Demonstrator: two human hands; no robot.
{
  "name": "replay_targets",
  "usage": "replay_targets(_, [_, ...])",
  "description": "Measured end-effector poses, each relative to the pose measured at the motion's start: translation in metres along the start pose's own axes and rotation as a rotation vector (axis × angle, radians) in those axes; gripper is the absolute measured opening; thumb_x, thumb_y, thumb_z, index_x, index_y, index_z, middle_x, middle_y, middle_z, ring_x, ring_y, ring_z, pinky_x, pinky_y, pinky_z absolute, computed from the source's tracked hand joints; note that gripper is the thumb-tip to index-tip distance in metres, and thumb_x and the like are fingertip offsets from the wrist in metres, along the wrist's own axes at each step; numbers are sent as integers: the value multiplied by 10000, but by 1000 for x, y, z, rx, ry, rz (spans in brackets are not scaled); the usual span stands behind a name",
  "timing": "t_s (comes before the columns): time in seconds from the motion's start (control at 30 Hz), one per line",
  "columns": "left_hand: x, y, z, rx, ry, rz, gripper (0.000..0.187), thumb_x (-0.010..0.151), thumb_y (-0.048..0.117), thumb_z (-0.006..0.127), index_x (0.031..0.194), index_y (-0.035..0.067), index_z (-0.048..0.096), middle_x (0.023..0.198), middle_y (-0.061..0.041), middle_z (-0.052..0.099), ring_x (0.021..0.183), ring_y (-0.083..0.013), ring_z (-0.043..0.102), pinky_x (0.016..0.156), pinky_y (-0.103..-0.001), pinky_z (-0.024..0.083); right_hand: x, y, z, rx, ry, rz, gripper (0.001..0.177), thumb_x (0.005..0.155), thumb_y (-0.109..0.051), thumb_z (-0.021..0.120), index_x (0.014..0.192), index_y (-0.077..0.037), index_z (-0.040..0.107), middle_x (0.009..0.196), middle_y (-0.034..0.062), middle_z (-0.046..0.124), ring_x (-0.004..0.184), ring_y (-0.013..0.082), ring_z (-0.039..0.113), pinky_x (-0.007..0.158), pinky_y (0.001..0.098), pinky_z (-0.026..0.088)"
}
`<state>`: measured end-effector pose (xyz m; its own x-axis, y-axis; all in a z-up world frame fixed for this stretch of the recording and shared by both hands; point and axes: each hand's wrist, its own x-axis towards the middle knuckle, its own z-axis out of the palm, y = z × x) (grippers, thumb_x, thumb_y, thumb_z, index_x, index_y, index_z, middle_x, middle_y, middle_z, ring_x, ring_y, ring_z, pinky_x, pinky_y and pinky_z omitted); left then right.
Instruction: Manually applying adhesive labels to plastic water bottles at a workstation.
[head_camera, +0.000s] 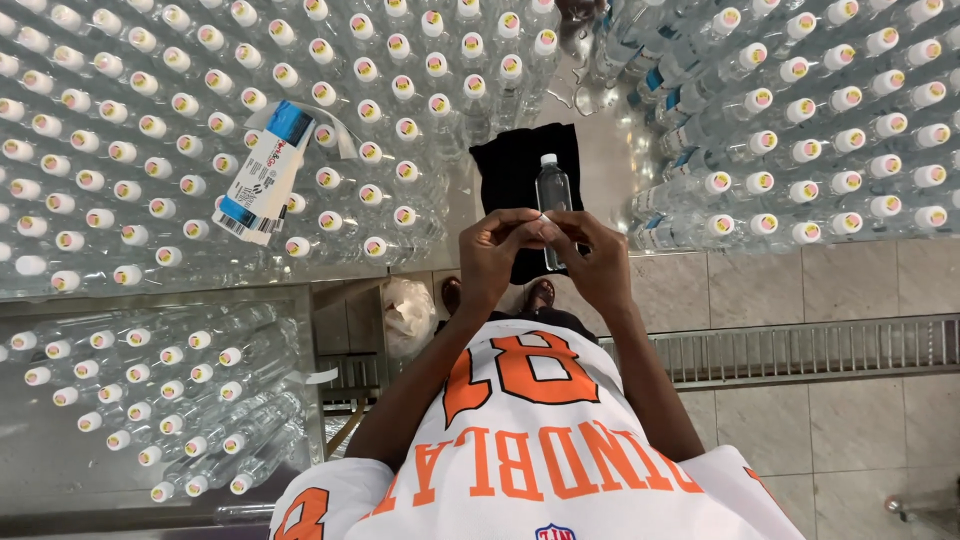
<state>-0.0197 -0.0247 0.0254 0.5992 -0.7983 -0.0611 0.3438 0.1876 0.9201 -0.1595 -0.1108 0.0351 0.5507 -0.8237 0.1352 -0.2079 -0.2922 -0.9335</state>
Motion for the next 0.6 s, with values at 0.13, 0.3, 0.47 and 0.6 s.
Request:
replay_targets(0.13, [-1,-8,1,33,-30,-7,126,1018,-6,781,1131,-61,779,928,-206,817,849,-213,813,770,-353,720,-1,6,-4,-49,12,-19,242,1053,-234,840,1196,-39,819,955,179,827,914,335,825,788,431,657])
replay_targets(0.3, [-5,-3,6,139,-44,-4,139,1018,5,789,1152,-35,795,955,-196,818,869,-214,812,783,-357,710,-7,15,1,138,149,159,220,1087,-289,782,1096,-72,816,815,64,738,806,85,651,707,319,567])
replay_targets(0.47, [-2,4,0,218,-5,-3,127,1029,28,777,1148,2,813,941,-170,821,840,-199,815,787,-367,711,-7,0,14,486,334,266,166,1078,-218,706,1028,-61,723,885,67,728,871,113,664,826,329,569])
replay_targets(0.6, [14,20,-14,180,139,41,171,1085,49,697,1236,36,775,1059,-125,791,940,-171,796,895,-381,705,-18,18,10,662,427,286,94,1086,-152,630,1037,-81,592,990,16,623,995,108,642,1025,364,579])
